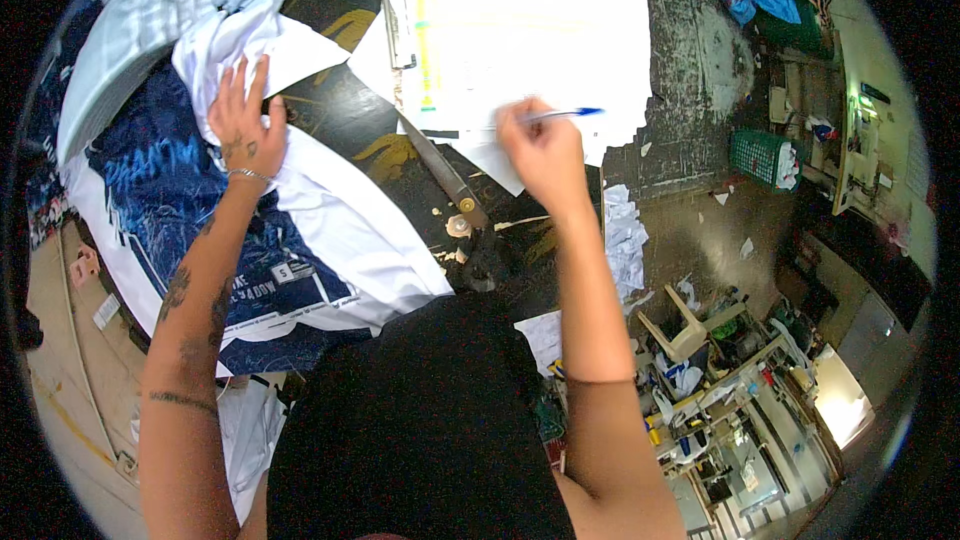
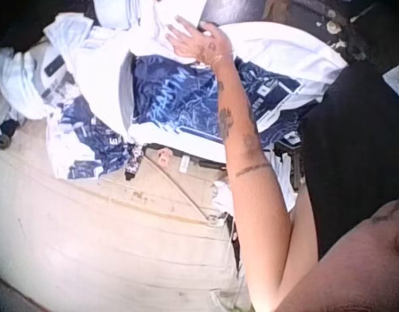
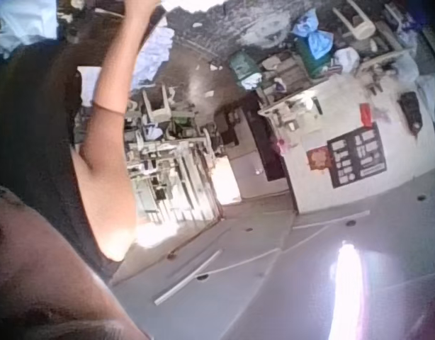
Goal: The person cuts a blue and white jersey and a white fabric sheet using scissors on a cluttered table. They also write on a clipboard with a pen between cutting actions.
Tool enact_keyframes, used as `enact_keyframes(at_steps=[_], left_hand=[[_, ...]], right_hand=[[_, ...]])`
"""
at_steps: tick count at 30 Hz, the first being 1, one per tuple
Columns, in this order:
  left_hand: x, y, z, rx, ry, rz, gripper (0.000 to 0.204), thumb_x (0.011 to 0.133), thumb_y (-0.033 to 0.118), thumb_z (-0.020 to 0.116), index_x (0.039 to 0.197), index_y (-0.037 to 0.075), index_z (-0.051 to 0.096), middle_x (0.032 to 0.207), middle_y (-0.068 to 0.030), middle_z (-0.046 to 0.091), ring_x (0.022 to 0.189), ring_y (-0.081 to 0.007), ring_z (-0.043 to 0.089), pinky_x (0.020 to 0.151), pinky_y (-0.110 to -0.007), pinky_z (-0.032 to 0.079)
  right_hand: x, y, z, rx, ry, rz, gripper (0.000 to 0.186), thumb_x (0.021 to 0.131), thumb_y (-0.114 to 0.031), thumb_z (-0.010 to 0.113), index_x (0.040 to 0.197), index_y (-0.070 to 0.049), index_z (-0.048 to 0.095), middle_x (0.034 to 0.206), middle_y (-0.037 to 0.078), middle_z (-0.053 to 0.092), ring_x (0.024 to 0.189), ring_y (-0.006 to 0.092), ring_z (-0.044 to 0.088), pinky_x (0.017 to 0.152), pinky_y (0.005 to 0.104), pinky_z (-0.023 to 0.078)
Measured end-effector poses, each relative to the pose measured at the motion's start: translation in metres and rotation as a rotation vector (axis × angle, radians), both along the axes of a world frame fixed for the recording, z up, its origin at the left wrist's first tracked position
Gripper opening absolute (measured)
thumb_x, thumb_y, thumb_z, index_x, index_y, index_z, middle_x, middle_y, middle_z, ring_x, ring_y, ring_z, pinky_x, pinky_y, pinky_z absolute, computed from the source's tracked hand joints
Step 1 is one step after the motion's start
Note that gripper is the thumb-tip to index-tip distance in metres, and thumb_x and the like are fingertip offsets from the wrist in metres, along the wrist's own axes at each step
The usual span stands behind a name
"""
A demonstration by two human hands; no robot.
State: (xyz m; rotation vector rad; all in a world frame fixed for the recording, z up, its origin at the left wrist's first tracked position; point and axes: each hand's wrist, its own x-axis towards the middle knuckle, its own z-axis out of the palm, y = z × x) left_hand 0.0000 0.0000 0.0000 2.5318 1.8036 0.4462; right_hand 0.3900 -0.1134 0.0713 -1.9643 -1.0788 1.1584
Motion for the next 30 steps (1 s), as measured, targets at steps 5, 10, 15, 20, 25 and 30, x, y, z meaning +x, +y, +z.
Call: enact_keyframes(at_steps=[5, 10, 15, 20, 25, 30], left_hand=[[0.004, 0.002, -0.002, 0.012, -0.109, 0.059, 0.063, 0.096, 0.042, 0.062, 0.157, 0.026, 0.053, 0.166, -0.0091, 0.042, 0.156, -0.0334, 0.029, 0.124, -0.054, 0.017], [0.017, 0.040, 0.070, -0.760, -1.629, -0.192, 0.055, 0.110, 0.034, 0.037, 0.151, 0.002, 0.056, 0.161, -0.0143, 0.051, 0.154, -0.0254, 0.038, 0.128, -0.040, 0.021], [-0.119, -0.065, 0.079, -0.298, -0.800, -0.085, 0.053, 0.097, 0.007, 0.059, 0.150, 0.009, 0.058, 0.150, -0.0180, 0.059, 0.140, -0.0319, 0.054, 0.120, -0.041, 0.038], [-0.338, -0.259, 0.026, -0.397, 0.177, 1.108, 0.078, 0.104, 0.059, 0.050, 0.170, 0.032, 0.018, 0.168, -0.0297, 0.028, 0.148, -0.0586, 0.032, 0.118, -0.064, 0.035], [-0.429, -0.409, 0.064, -0.936, 0.025, 1.249, 0.071, 0.102, 0.049, 0.055, 0.163, 0.018, 0.037, 0.158, -0.0294, 0.043, 0.145, -0.0479, 0.043, 0.116, -0.056, 0.041], [-0.387, -0.421, 0.069, -0.579, 0.019, 0.945, 0.091, 0.095, 0.057, 0.066, 0.168, 0.018, 0.027, 0.164, -0.0301, 0.032, 0.150, -0.0504, 0.034, 0.121, -0.057, 0.033]], right_hand=[[0.019, -0.084, 0.046, -0.464, -0.498, 0.583, 0.042, 0.088, -0.044, 0.078, 0.082, -0.003, 0.074, 0.075, 0.017, 0.072, 0.072, 0.0372, 0.071, 0.065, 0.0452, 0.054], [-0.047, -0.096, 0.074, -0.056, -0.675, 0.349, 0.038, 0.092, -0.039, 0.076, 0.112, -0.006, 0.075, 0.086, 0.016, 0.076, 0.083, 0.0381, 0.074, 0.072, 0.0492, 0.058], [-0.194, -0.099, 0.027, 0.357, -0.015, 0.922, 0.040, 0.090, -0.015, 0.077, 0.129, -0.009, 0.067, 0.134, 0.020, 0.064, 0.124, 0.0376, 0.061, 0.104, 0.0460, 0.051], [-0.208, -0.153, -0.014, 0.359, -0.693, 0.961, 0.074, 0.098, -0.050, 0.065, 0.164, -0.031, 0.038, 0.165, 0.023, 0.037, 0.153, 0.0458, 0.033, 0.124, 0.0616, 0.027], [-0.163, -0.254, 0.034, -0.452, -0.207, 1.010, 0.056, 0.092, -0.031, 0.074, 0.144, -0.014, 0.060, 0.152, 0.021, 0.052, 0.139, 0.0410, 0.051, 0.114, 0.0553, 0.041], [-0.207, -0.253, 0.017, 0.131, -0.439, 0.976, 0.066, 0.086, -0.021, 0.080, 0.148, -0.015, 0.057, 0.158, 0.026, 0.043, 0.143, 0.0464, 0.044, 0.116, 0.0564, 0.040]])
